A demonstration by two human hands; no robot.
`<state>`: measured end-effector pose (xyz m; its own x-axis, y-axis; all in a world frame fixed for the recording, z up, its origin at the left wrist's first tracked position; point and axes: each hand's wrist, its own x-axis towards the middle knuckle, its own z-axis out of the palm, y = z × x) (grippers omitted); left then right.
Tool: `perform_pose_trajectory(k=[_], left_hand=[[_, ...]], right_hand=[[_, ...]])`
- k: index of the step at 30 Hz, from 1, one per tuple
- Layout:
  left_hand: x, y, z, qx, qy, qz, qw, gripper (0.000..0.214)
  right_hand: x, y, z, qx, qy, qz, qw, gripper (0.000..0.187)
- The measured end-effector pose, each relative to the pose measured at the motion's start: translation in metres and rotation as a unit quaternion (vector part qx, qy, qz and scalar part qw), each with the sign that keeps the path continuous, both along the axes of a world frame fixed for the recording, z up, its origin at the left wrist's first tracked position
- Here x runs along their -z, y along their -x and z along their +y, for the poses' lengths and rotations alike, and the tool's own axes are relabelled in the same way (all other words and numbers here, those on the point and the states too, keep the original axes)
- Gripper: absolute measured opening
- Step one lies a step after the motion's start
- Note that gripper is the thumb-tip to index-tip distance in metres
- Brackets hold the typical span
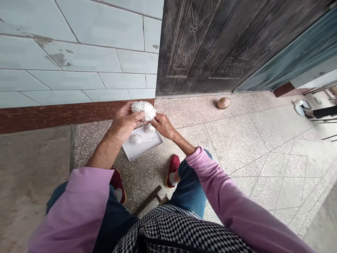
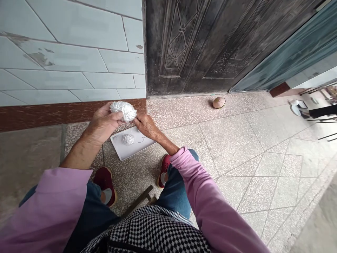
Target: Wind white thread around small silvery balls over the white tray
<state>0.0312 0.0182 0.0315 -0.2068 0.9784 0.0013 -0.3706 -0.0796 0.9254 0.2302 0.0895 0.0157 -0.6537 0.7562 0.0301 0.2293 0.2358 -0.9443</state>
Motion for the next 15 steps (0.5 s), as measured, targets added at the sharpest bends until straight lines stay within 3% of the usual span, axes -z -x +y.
perform_pose_trajectory(k=[4, 7, 11, 15], left_hand=[[0.010, 0.008, 0.011, -0.111, -0.005, 0.069, 0.991, 0.063], [0.011, 0.012, 0.010, -0.125, 0.014, 0.136, 0.983, 0.060], [-0.002, 0.010, -0.003, -0.036, 0.036, 0.206, 0.977, 0.051], [-0.013, 0.004, -0.017, 0.081, 0.043, 0.190, 0.977, 0.051]], right_hand=[[-0.011, 0.002, -0.020, -0.037, 0.028, 0.007, 0.999, 0.052], [-0.024, -0.002, -0.024, -0.044, 0.060, 0.022, 0.997, 0.056], [-0.035, -0.011, -0.013, 0.008, 0.061, 0.078, 0.995, 0.062], [-0.039, -0.016, -0.001, 0.079, 0.032, 0.082, 0.993, 0.064]])
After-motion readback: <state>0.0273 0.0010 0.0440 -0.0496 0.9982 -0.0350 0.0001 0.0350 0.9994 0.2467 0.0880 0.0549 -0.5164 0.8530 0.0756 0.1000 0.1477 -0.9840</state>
